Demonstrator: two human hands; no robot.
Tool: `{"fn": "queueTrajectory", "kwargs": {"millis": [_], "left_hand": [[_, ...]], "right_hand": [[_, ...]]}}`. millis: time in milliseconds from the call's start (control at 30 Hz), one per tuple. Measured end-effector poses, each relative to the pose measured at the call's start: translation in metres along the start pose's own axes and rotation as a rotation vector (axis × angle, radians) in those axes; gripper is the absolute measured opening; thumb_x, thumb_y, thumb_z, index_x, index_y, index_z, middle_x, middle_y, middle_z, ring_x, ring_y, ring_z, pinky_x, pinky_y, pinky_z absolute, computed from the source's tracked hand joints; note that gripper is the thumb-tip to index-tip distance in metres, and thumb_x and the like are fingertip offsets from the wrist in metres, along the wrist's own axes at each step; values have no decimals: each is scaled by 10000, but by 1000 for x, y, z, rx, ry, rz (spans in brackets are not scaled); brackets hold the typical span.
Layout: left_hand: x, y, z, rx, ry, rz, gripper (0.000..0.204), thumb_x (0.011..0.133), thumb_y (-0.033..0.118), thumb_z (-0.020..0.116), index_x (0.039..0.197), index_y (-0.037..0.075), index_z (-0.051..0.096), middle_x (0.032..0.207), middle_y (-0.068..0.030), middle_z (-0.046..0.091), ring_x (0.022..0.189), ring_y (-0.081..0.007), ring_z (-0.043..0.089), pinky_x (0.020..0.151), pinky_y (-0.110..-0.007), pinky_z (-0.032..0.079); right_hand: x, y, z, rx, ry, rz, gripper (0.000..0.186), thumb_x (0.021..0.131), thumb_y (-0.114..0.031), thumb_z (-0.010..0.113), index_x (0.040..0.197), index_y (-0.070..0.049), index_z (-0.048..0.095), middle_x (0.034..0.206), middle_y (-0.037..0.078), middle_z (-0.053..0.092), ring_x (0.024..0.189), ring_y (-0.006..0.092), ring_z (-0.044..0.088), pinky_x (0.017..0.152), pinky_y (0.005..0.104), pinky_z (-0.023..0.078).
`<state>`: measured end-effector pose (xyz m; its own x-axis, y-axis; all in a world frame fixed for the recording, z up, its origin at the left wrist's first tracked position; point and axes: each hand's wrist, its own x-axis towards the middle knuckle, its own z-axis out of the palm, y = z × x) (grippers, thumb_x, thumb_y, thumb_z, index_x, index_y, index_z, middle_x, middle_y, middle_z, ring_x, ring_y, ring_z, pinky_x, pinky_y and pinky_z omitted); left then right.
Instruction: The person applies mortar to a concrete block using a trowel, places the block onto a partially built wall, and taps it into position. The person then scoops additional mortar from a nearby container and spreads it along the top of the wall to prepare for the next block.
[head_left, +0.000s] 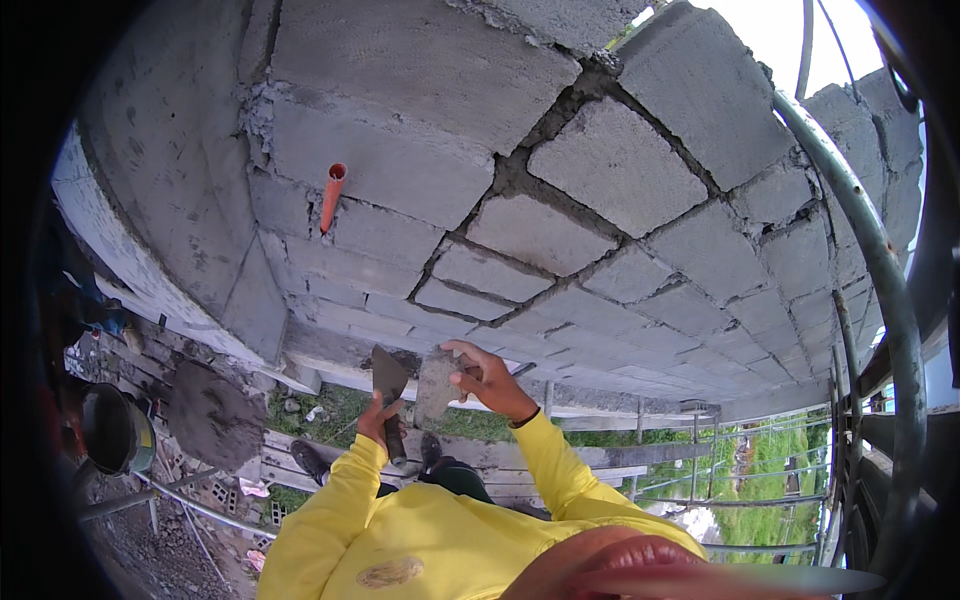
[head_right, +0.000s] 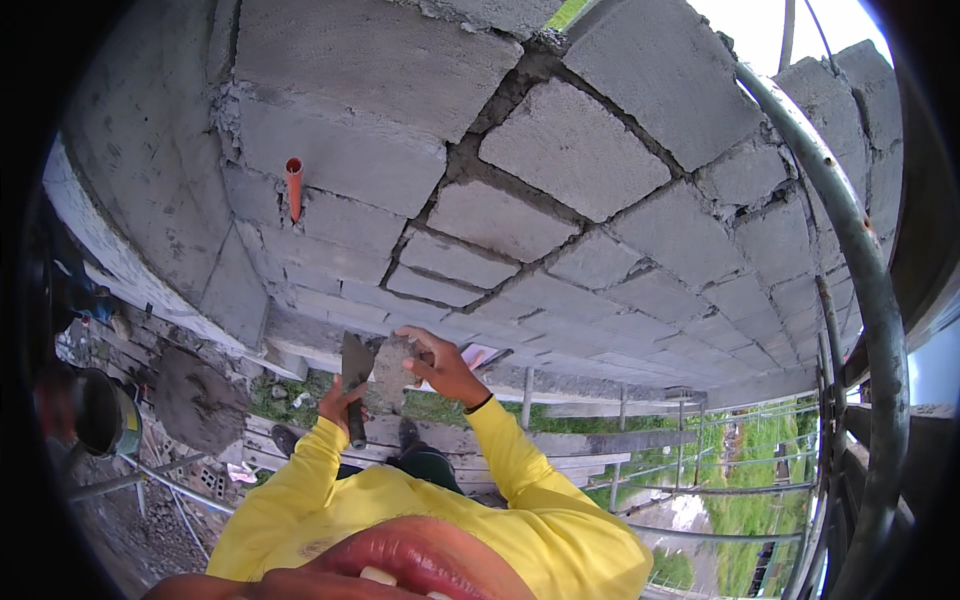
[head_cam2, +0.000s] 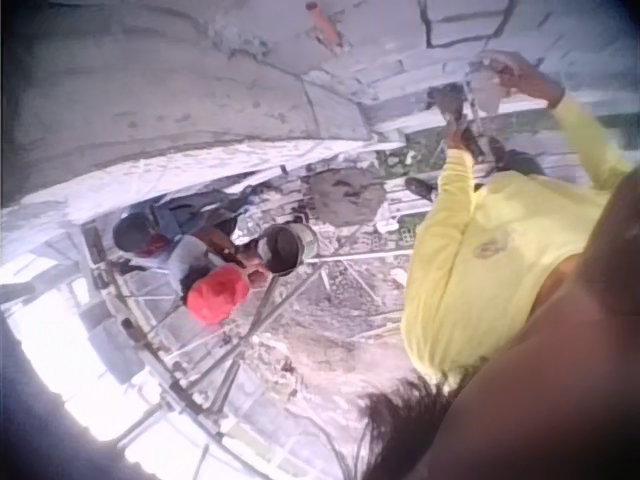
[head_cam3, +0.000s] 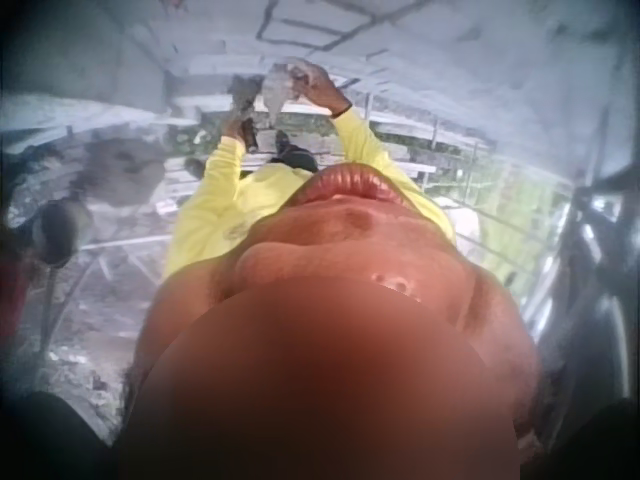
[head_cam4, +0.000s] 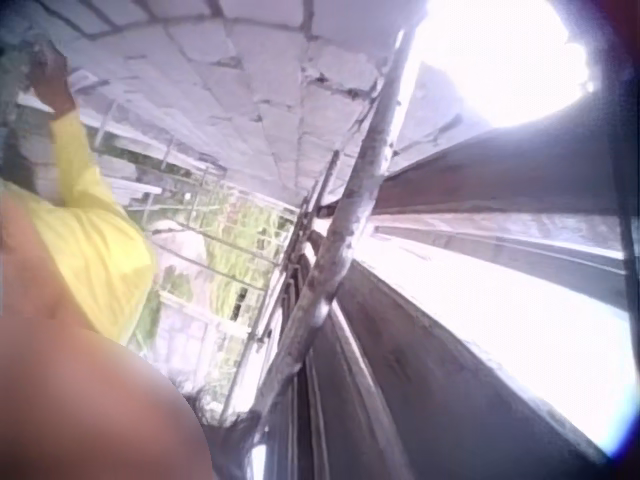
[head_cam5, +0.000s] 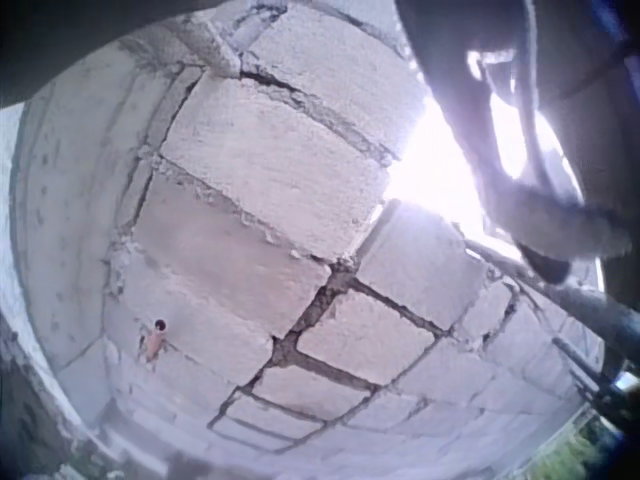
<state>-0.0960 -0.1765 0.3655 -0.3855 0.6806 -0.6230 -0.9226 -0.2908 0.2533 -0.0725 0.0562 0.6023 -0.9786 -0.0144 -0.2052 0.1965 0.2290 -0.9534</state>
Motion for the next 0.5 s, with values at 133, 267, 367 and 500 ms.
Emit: {"fn": "queueTrajectory", "kwargs": {"millis": [133,267,367,500], "left_hand": [[5,7,-35,188,127,68,767,858,623,732,1346,37,651,803,-46,540,726,-181,580,613,-357,519],[10,0,-61,59,288,47,551,889,456,772,1274,70,692,701,-25,507,559,-174,539,487,-348,481],[-1,-8,-71,11,364,44,485,861,358,812,1228,79,661,661,-36,500,500,-187,525,447,-350,470],[-26,-19,-75,24,366,31,399,808,281,844,1094,106,628,682,-46,500,494,-191,513,442,-332,476]], "right_hand": [[6,-147,-84,-307,359,-514,568,962,-126,720,1437,4,438,869,-14,485,742,45,501,642,207,427],[14,-308,-155,-837,758,-965,570,969,-251,754,1408,8,498,749,-61,355,669,11,399,588,144,360],[25,-402,-189,-1064,917,-1127,497,1009,-233,680,1378,50,502,1066,130,690,973,211,711,811,301,600],[40,-474,-234,-1064,1020,-915,594,1004,-282,681,1436,71,479,1271,279,647,1091,317,703,900,379,607]]}}
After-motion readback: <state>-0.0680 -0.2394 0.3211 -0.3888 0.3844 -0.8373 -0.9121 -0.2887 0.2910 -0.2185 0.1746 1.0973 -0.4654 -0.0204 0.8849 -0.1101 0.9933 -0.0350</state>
